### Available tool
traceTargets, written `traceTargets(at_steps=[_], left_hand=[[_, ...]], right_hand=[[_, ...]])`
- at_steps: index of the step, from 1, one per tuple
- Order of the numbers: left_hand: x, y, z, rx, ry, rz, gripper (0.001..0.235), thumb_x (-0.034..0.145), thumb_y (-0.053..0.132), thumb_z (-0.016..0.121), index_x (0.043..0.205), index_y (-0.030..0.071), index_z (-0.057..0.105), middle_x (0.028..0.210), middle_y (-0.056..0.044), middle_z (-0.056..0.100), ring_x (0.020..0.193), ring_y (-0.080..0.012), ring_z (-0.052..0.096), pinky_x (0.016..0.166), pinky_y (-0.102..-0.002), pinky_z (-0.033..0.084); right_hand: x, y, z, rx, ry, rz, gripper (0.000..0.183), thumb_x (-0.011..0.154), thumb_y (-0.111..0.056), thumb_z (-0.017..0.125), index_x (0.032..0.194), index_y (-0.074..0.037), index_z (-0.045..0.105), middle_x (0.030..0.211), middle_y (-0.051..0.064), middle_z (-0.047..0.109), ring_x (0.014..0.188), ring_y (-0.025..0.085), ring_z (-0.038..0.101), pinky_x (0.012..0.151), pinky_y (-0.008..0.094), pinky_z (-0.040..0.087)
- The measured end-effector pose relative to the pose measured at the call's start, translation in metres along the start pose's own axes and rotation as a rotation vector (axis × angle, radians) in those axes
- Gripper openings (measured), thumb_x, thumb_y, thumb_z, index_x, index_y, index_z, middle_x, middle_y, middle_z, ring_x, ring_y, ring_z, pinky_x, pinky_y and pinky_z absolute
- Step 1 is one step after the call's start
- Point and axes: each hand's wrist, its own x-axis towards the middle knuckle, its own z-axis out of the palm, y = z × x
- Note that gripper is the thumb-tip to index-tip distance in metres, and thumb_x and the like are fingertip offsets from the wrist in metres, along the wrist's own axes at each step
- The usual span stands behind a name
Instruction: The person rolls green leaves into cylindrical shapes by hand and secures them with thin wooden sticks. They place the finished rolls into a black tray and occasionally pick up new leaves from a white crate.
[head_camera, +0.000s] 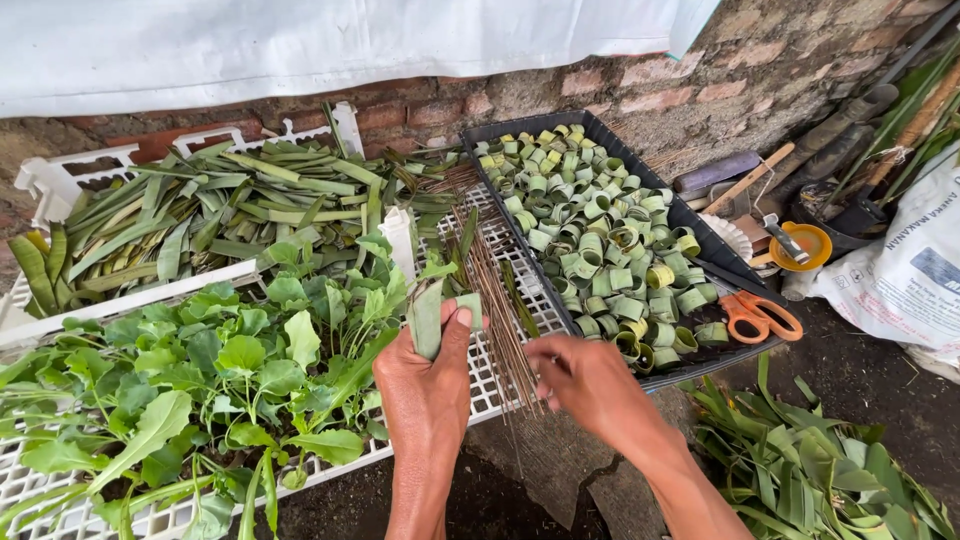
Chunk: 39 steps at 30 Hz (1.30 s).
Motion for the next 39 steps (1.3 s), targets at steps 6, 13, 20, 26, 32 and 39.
traceTargets(at_steps=[6,13,20,26,32,39], left_hand=[[0.002,0.002,0.001,-0.005,-0.013,-0.034,0.022,0.093,0.023,0.070,0.099,0.007,0.083,0.089,-0.002,0.084,0.097,-0.0153,0.077,0.097,-0.039,0.062],[0.004,0.009,-0.006,0.050,-0.007,0.033,0.018,0.094,0.021,0.068,0.092,0.012,0.084,0.093,0.000,0.084,0.099,-0.0161,0.078,0.096,-0.038,0.063],[0.003,0.011,-0.006,-0.004,-0.007,0.027,0.017,0.094,0.019,0.069,0.094,0.010,0.084,0.092,-0.002,0.085,0.097,-0.0160,0.078,0.097,-0.038,0.062],[-0.001,0.010,-0.008,0.002,-0.001,-0.010,0.021,0.093,0.025,0.069,0.094,0.010,0.085,0.093,0.000,0.085,0.099,-0.0143,0.077,0.096,-0.037,0.061],[-0.001,0.010,-0.012,-0.019,-0.005,0.024,0.019,0.094,0.020,0.068,0.098,0.009,0.083,0.091,-0.002,0.084,0.096,-0.0166,0.078,0.095,-0.039,0.063],[0.003,0.016,-0.020,0.012,0.013,-0.031,0.026,0.093,0.027,0.069,0.106,0.008,0.082,0.089,-0.002,0.085,0.096,-0.0164,0.079,0.091,-0.039,0.066]], right_hand=[[0.071,-0.004,0.012,-0.045,0.076,-0.273,0.051,0.093,0.012,0.041,0.052,-0.017,0.038,0.050,-0.004,0.037,0.041,0.012,0.031,0.126,0.056,0.038],[0.104,-0.020,0.020,-0.272,0.078,-0.072,0.048,0.097,0.001,0.061,0.054,-0.011,0.044,0.056,0.004,0.054,0.047,0.017,0.050,0.057,0.033,0.054],[0.098,-0.037,0.018,-0.259,0.071,0.084,0.030,0.096,0.004,0.060,0.069,-0.008,0.054,0.069,0.009,0.063,0.058,0.020,0.059,0.055,0.034,0.050],[0.091,-0.050,0.015,-0.214,0.023,0.166,0.012,0.101,0.001,0.061,0.090,-0.003,0.060,0.089,0.017,0.072,0.073,0.022,0.075,0.065,0.030,0.062],[0.093,-0.055,0.009,-0.117,0.017,0.183,0.008,0.104,0.003,0.061,0.098,0.005,0.066,0.091,0.020,0.073,0.069,0.020,0.073,0.062,0.026,0.065],[0.122,-0.090,0.001,-0.124,0.106,0.154,0.012,0.105,0.007,0.063,0.096,0.010,0.071,0.082,0.022,0.074,0.062,0.020,0.073,0.054,0.021,0.066]])
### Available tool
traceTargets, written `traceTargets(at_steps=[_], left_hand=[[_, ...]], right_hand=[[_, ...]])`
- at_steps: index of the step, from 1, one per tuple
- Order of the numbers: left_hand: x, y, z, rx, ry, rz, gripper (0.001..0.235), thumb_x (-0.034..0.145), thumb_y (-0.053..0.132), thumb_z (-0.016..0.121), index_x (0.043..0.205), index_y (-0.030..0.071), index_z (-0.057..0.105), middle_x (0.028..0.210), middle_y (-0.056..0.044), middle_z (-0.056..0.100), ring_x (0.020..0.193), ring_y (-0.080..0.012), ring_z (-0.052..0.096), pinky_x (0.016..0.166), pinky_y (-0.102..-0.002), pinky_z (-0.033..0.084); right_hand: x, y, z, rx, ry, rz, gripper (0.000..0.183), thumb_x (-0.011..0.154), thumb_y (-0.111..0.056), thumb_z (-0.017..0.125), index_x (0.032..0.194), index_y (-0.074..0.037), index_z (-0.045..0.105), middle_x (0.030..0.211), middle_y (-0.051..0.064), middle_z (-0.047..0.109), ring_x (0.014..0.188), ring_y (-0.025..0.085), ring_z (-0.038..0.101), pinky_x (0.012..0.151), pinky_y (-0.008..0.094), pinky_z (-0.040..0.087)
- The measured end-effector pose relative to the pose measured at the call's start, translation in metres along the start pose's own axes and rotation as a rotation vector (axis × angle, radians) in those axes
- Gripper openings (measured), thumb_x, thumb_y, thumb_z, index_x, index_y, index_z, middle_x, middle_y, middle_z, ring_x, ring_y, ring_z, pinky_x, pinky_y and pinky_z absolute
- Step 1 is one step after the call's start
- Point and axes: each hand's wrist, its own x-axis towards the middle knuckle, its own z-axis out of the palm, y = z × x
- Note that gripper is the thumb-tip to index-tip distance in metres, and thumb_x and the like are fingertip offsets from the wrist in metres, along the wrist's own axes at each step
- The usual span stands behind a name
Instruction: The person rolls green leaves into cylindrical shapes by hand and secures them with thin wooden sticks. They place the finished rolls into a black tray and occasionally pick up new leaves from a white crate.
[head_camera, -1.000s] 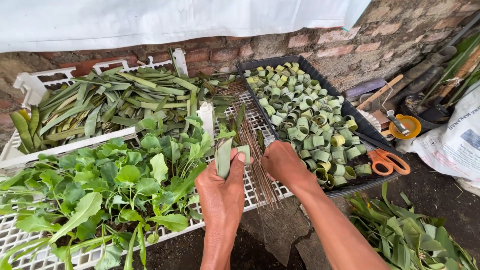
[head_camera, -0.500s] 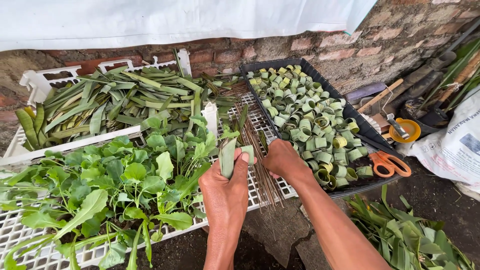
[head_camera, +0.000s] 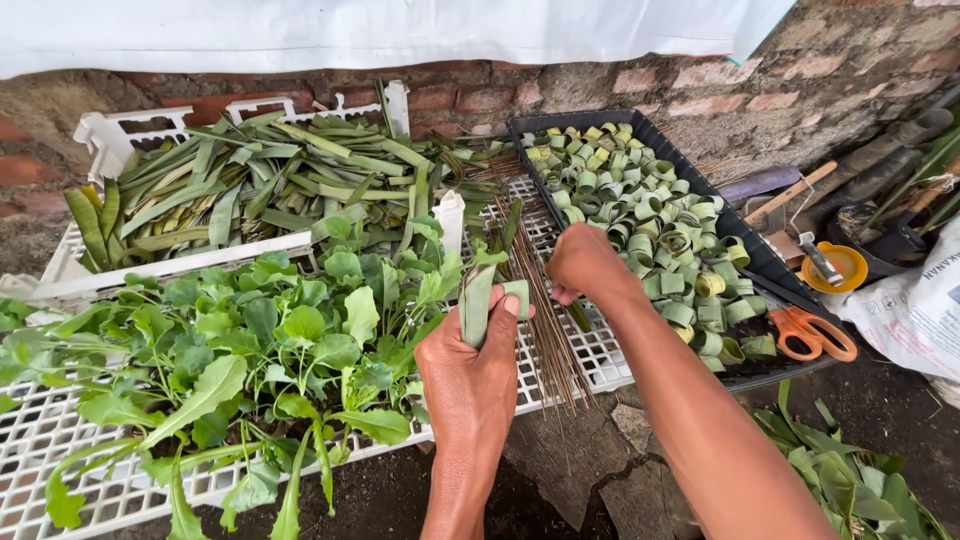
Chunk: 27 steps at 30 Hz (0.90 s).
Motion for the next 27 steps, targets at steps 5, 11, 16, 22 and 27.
traceTargets(at_steps=[5,11,16,22,27], left_hand=[[0.001,-0.001,0.002,0.015,0.002,0.023,0.022,0.092,0.026,0.070,0.100,0.010,0.083,0.093,-0.003,0.085,0.099,-0.0194,0.081,0.095,-0.042,0.066],[0.004,-0.002,0.002,0.135,-0.006,0.034,0.027,0.092,0.031,0.068,0.104,0.012,0.083,0.092,-0.001,0.087,0.092,-0.0170,0.082,0.084,-0.039,0.066],[0.006,-0.002,0.006,0.052,0.020,-0.011,0.020,0.091,0.022,0.071,0.094,0.011,0.087,0.089,0.001,0.087,0.092,-0.0126,0.079,0.091,-0.035,0.065],[0.003,0.001,0.010,0.092,0.000,-0.006,0.024,0.091,0.028,0.069,0.095,0.013,0.087,0.095,-0.001,0.088,0.098,-0.0147,0.080,0.097,-0.037,0.063],[0.002,-0.004,0.013,0.032,0.018,-0.091,0.031,0.089,0.028,0.071,0.109,0.006,0.081,0.085,-0.005,0.089,0.100,-0.0161,0.081,0.105,-0.042,0.061]], right_hand=[[0.045,-0.012,0.009,-0.065,0.030,-0.079,0.019,0.101,0.011,0.058,0.119,0.018,0.060,0.085,0.031,0.073,0.061,0.023,0.076,0.062,0.030,0.068],[0.069,-0.026,0.016,-0.144,0.031,-0.034,0.025,0.103,0.015,0.053,0.127,0.011,0.059,0.135,0.033,0.058,0.071,0.022,0.079,0.053,0.023,0.064],[0.086,-0.026,0.026,-0.272,0.030,-0.032,0.024,0.105,0.015,0.053,0.126,0.008,0.062,0.121,0.028,0.067,0.066,0.021,0.076,0.047,0.021,0.062],[0.113,-0.011,0.037,-0.354,0.006,-0.103,0.022,0.100,0.018,0.054,0.114,0.007,0.067,0.106,0.022,0.072,0.064,0.017,0.071,0.047,0.019,0.056],[0.121,-0.001,0.038,-0.297,0.048,-0.142,0.018,0.096,0.015,0.054,0.090,0.003,0.065,0.099,0.019,0.069,0.065,0.021,0.065,0.058,0.024,0.060]])
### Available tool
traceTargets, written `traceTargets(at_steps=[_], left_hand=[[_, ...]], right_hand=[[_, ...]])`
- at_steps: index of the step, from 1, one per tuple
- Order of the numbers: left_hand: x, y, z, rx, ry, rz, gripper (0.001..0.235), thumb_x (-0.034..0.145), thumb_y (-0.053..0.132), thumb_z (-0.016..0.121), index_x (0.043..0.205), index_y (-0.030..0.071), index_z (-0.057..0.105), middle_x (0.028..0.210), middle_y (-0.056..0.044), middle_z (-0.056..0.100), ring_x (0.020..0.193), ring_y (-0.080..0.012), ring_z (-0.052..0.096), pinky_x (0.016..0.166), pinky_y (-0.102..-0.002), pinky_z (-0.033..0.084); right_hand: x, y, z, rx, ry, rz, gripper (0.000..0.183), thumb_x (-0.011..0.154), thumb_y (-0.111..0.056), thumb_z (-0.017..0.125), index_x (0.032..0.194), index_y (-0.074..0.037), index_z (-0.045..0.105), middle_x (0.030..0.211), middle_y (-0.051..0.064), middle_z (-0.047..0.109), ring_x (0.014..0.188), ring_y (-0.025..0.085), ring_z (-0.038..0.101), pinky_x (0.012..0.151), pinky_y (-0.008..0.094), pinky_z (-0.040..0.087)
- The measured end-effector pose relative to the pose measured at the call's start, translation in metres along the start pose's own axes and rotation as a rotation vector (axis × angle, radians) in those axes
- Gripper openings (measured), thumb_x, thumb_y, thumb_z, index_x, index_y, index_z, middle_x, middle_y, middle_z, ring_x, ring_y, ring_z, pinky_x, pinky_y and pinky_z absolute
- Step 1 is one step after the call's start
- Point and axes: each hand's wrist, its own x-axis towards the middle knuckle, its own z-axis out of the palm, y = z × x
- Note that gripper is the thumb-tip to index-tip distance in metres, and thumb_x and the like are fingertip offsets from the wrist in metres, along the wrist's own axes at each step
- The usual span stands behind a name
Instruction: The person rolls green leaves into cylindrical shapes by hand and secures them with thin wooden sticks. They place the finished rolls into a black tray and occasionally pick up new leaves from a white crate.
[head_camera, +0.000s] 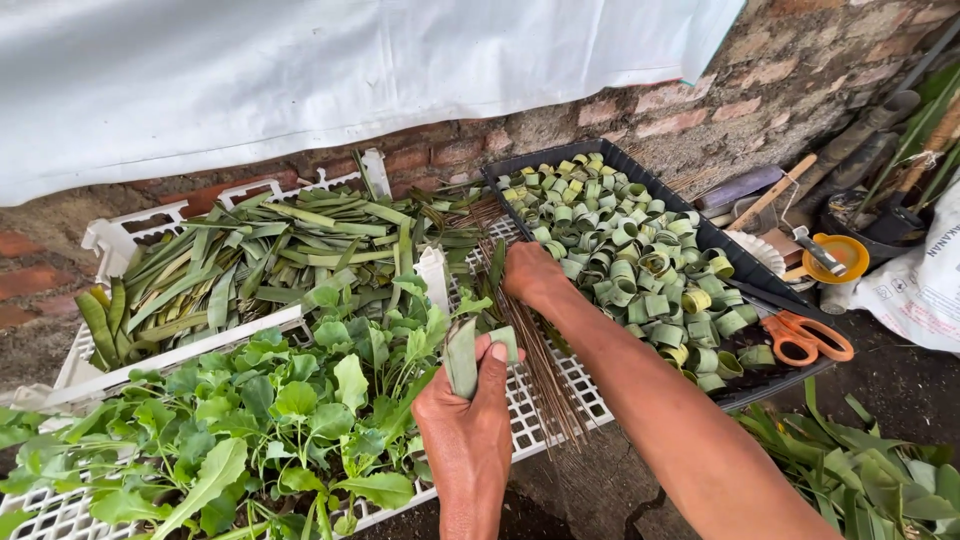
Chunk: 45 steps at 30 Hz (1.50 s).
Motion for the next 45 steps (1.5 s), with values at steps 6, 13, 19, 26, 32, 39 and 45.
traceTargets(at_steps=[6,13,19,26,32,39,45], left_hand=[[0.002,0.000,-0.005,-0.036,0.020,0.044,0.023,0.091,0.023,0.071,0.100,0.006,0.083,0.083,-0.005,0.087,0.091,-0.0143,0.079,0.099,-0.039,0.061],[0.003,-0.003,-0.004,-0.057,-0.012,0.098,0.020,0.092,0.021,0.070,0.101,0.009,0.084,0.086,-0.003,0.087,0.094,-0.0154,0.078,0.104,-0.043,0.059],[0.006,-0.005,-0.001,-0.086,-0.026,0.083,0.018,0.093,0.016,0.071,0.104,0.009,0.082,0.085,-0.007,0.087,0.096,-0.0205,0.082,0.113,-0.051,0.053],[-0.006,0.006,0.003,-0.108,-0.031,-0.093,0.022,0.096,0.012,0.068,0.114,0.005,0.080,0.090,-0.013,0.085,0.033,-0.0094,0.026,0.028,-0.028,0.025],[-0.022,0.027,0.019,-0.110,-0.067,-0.214,0.024,0.097,0.015,0.068,0.112,0.001,0.079,0.094,-0.016,0.083,0.034,-0.0158,0.031,0.033,-0.031,0.032],[-0.051,0.002,0.046,-0.179,-0.176,-0.190,0.022,0.095,0.010,0.069,0.108,-0.005,0.080,0.088,-0.018,0.083,0.027,-0.0127,0.031,0.030,-0.028,0.028],[-0.079,-0.003,0.061,-0.264,-0.206,-0.191,0.026,0.088,0.011,0.075,0.110,-0.002,0.078,0.090,-0.019,0.083,0.027,-0.0126,0.033,0.031,-0.026,0.032]], right_hand=[[-0.023,-0.005,-0.023,-0.058,0.012,0.003,0.013,0.097,-0.001,0.069,0.086,-0.004,0.063,0.099,0.011,0.067,0.069,0.018,0.062,0.062,0.030,0.057],[-0.016,0.029,-0.036,0.285,0.270,-0.401,0.043,0.097,-0.002,0.060,0.060,-0.015,0.043,0.078,0.011,0.065,0.042,0.010,0.044,0.087,0.030,0.067],[-0.051,0.057,-0.078,0.683,0.397,-0.567,0.020,0.108,-0.037,0.046,0.114,-0.021,0.057,0.085,0.001,0.049,0.065,0.024,0.037,0.070,0.054,0.038],[-0.148,0.075,-0.152,1.428,0.198,-0.554,0.015,0.110,-0.016,0.043,0.125,-0.011,0.042,0.094,0.009,0.054,0.063,0.020,0.046,0.061,0.042,0.044],[-0.268,0.107,-0.138,0.818,0.404,-0.494,0.029,0.108,-0.026,0.051,0.130,-0.014,0.066,0.066,-0.001,0.050,0.048,0.008,0.040,0.039,0.021,0.034],[-0.294,0.161,-0.057,0.645,0.206,-0.447,0.049,0.101,-0.044,0.046,0.144,-0.025,0.058,0.084,0.001,0.065,0.052,0.020,0.039,0.058,0.055,0.042],[-0.322,0.180,-0.050,0.558,0.604,-0.730,0.027,0.102,-0.022,0.058,0.123,-0.008,0.070,0.111,0.007,0.069,0.081,0.019,0.068,0.066,0.039,0.057]])
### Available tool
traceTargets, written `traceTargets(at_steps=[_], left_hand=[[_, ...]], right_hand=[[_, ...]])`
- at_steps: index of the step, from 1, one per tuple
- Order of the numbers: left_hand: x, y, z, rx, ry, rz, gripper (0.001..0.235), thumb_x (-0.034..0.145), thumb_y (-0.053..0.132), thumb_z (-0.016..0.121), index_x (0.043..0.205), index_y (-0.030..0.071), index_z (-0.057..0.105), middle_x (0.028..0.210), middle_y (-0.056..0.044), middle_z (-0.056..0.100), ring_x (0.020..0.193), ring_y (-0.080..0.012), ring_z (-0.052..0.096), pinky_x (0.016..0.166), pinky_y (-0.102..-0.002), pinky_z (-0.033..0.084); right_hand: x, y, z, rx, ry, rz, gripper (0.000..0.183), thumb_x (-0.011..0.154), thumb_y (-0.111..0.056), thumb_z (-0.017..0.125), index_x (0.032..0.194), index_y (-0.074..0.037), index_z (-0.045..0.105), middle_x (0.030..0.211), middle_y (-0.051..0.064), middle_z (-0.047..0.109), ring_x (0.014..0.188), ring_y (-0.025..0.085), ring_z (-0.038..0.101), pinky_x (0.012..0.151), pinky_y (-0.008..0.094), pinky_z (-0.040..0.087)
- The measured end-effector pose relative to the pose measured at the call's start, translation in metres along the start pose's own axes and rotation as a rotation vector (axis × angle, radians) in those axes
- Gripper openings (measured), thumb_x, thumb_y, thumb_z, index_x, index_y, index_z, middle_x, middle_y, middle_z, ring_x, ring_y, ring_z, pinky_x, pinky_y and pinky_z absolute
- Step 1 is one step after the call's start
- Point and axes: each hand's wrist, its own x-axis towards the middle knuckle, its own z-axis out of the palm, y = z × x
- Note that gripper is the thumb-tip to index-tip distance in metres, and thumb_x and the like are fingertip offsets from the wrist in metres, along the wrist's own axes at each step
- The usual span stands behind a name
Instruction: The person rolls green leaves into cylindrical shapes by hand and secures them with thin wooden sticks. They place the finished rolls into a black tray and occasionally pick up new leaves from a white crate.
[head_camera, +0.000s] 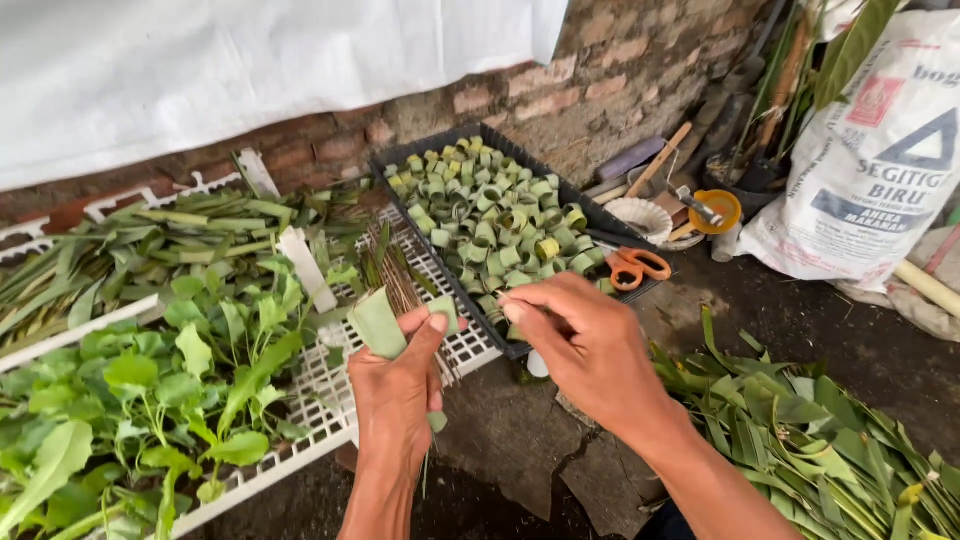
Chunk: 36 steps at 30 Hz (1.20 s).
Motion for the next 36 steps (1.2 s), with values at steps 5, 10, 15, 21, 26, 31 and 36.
traceTargets(at_steps=[5,10,15,21,26,31,36], left_hand=[[-0.011,-0.009,0.004,0.000,-0.022,-0.055,0.021,0.091,0.007,0.077,0.111,0.001,0.081,0.092,-0.019,0.085,0.027,-0.0116,0.037,0.024,-0.024,0.030],[-0.008,-0.022,0.010,0.051,-0.055,-0.016,0.020,0.089,0.007,0.076,0.106,-0.002,0.081,0.090,-0.022,0.085,0.026,-0.0126,0.036,0.025,-0.024,0.030],[-0.005,-0.024,0.012,0.091,-0.041,-0.039,0.024,0.088,0.006,0.075,0.109,-0.004,0.081,0.091,-0.024,0.086,0.025,-0.0138,0.033,0.026,-0.027,0.033],[0.002,-0.049,0.007,0.082,-0.114,0.044,0.023,0.085,0.006,0.080,0.105,-0.004,0.083,0.070,-0.016,0.082,0.024,-0.0164,0.039,0.028,-0.029,0.041],[0.003,-0.053,0.005,0.106,-0.118,0.082,0.023,0.087,0.009,0.079,0.106,-0.003,0.084,0.068,-0.015,0.082,0.023,-0.0158,0.041,0.024,-0.028,0.034],[0.001,-0.056,0.004,0.105,-0.115,0.084,0.022,0.089,0.008,0.077,0.107,-0.001,0.085,0.043,-0.012,0.064,0.024,-0.0161,0.040,0.024,-0.031,0.032],[-0.001,-0.053,0.003,0.116,-0.105,0.113,0.022,0.086,0.009,0.079,0.103,-0.004,0.086,0.060,-0.012,0.077,0.025,-0.0152,0.043,0.025,-0.028,0.032]], right_hand=[[-0.030,-0.011,-0.013,-0.138,0.170,-0.132,0.026,0.095,-0.006,0.069,0.121,-0.005,0.074,0.102,0.009,0.067,0.057,0.011,0.053,0.052,0.031,0.042],[-0.027,0.009,-0.006,-0.117,0.176,-0.113,0.026,0.095,-0.009,0.069,0.120,-0.005,0.075,0.100,0.008,0.071,0.051,0.007,0.049,0.044,0.024,0.041],[-0.020,0.025,0.003,0.133,-0.092,0.380,0.032,0.095,-0.025,0.068,0.124,-0.020,0.078,0.104,-0.002,0.072,0.074,0.015,0.065,0.061,0.038,0.056],[-0.021,0.038,0.008,0.231,-0.085,0.416,0.035,0.095,-0.023,0.069,0.129,-0.021,0.076,0.093,-0.003,0.066,0.063,0.017,0.052,0.064,0.048,0.053],[-0.020,0.039,0.009,0.192,-0.111,0.452,0.036,0.092,-0.025,0.072,0.127,-0.023,0.079,0.089,-0.003,0.067,0.063,0.017,0.053,0.066,0.048,0.053],[-0.020,0.037,0.012,0.219,-0.099,0.408,0.035,0.091,-0.022,0.073,0.125,-0.021,0.079,0.096,-0.003,0.073,0.062,0.016,0.055,0.064,0.047,0.057],[-0.018,0.028,0.014,0.254,-0.038,0.353,0.031,0.090,-0.017,0.076,0.119,-0.013,0.084,0.091,-0.001,0.074,0.060,0.013,0.050,0.057,0.039,0.044]])
